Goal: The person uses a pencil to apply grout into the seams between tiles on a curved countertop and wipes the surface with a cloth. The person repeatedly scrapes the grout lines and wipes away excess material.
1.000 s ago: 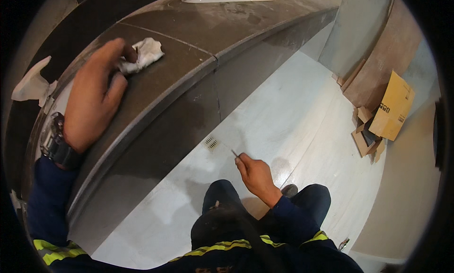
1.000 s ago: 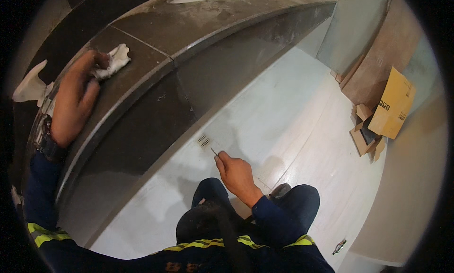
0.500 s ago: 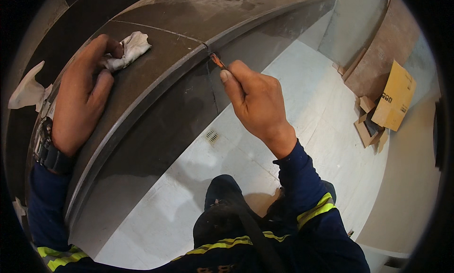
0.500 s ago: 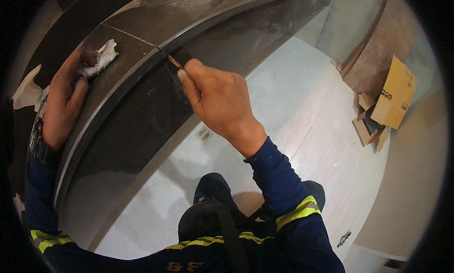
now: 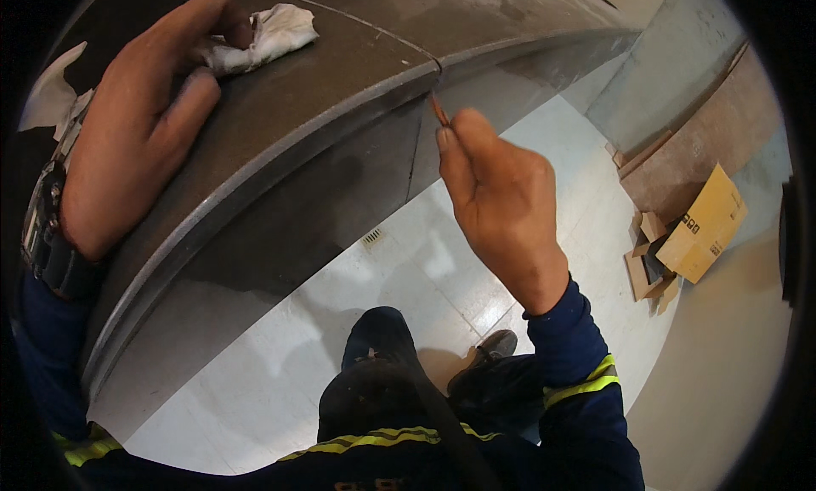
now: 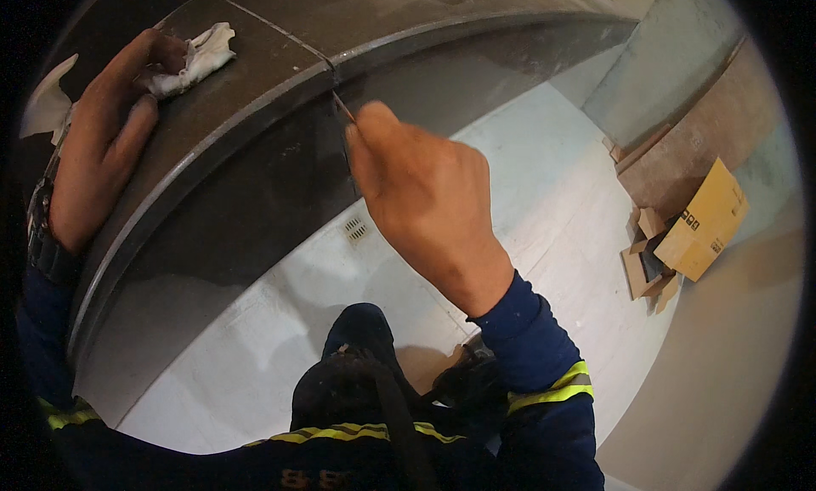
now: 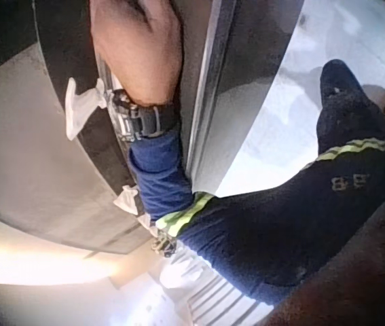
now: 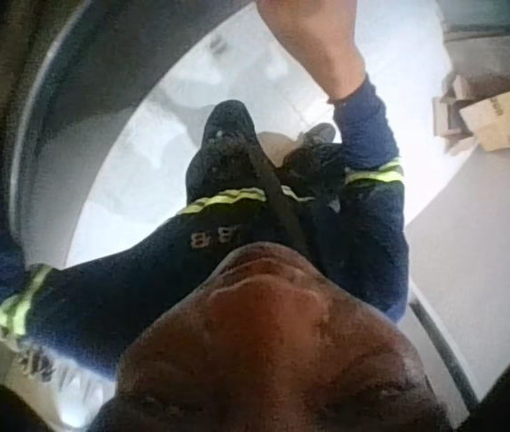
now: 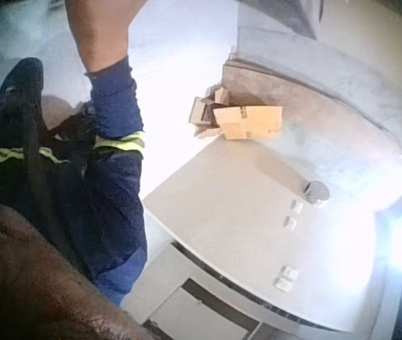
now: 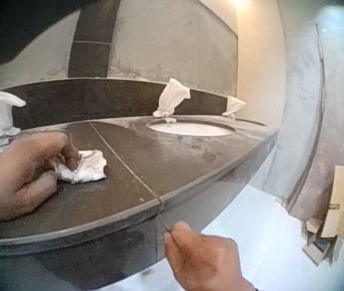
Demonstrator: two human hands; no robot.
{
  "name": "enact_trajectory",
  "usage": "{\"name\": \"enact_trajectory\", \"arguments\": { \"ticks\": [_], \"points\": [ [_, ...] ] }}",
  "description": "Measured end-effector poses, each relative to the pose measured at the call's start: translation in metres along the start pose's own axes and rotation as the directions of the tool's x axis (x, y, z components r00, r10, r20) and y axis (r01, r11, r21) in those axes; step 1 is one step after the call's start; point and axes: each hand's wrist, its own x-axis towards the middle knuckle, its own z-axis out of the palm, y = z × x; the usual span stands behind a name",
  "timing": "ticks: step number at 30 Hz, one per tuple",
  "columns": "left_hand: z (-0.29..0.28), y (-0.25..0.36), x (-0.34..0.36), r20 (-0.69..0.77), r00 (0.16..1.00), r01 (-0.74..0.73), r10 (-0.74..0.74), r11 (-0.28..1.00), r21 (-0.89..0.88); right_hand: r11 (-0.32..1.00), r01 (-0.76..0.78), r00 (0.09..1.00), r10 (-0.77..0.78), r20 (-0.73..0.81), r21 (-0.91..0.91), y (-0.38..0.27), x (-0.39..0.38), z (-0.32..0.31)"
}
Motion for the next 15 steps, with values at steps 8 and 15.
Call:
{"name": "enact_trajectory", "arguments": {
  "ticks": [8,15],
  "points": [
    [-0.006,0.010,0.008,0.058,0.997,0.044,-0.046,0.998,0.041,0.997,-0.052,0.976,0.064,0.207,-0.059,0.019,-0.054,0.016],
    [-0.002,0.000,0.002,0.010,1.000,0.024,-0.025,0.999,0.038,0.998,0.060,0.996,-0.057,-0.069,0.036,0.009,0.002,0.004]
  ]
}}
